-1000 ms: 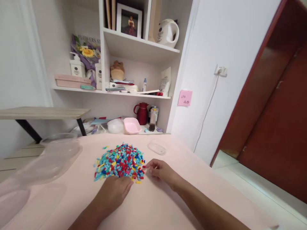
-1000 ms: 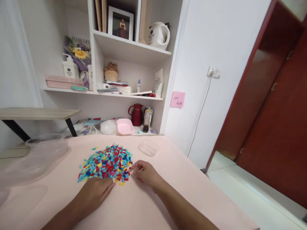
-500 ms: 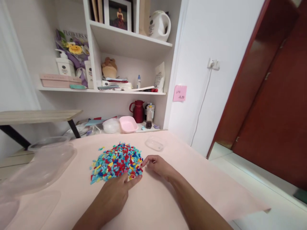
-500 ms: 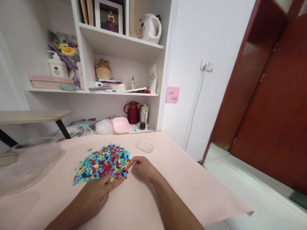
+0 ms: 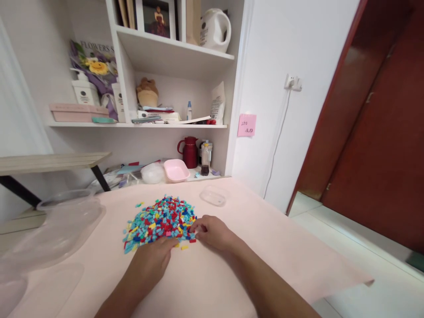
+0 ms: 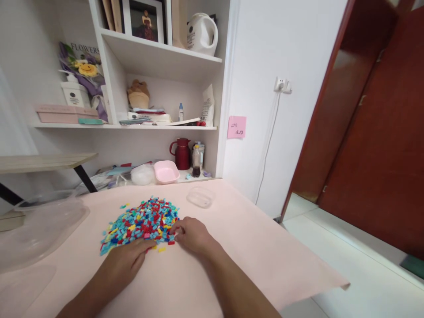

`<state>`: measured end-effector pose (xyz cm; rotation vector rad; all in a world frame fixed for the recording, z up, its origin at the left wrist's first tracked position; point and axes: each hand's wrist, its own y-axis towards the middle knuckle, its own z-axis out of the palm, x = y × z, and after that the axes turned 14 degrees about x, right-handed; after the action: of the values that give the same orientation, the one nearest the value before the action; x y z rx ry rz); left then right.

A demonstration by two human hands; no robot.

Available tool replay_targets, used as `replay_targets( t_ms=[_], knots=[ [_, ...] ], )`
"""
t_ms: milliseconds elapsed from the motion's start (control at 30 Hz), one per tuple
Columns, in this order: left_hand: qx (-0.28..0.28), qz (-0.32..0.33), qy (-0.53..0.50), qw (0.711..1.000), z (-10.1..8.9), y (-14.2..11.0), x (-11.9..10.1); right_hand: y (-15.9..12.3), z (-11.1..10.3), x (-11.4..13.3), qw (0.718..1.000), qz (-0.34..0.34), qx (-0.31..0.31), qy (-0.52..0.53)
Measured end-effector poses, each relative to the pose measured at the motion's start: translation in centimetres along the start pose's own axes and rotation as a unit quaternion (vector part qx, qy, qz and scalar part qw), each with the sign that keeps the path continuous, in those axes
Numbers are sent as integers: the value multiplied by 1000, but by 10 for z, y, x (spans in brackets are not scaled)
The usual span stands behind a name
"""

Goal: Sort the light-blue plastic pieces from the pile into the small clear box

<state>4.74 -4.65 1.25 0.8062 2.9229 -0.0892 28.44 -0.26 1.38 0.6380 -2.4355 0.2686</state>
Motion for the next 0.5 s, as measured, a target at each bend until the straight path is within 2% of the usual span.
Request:
replay_targets(
  t_ms=[200,500],
  knots=[
    [-35,4,-22,999,6,3,9,1,1,0,1000,-6,0,-16],
    [-43,-8,-17,999,9,3,12,1,3,1,999,-3,-19,33]
  ],
)
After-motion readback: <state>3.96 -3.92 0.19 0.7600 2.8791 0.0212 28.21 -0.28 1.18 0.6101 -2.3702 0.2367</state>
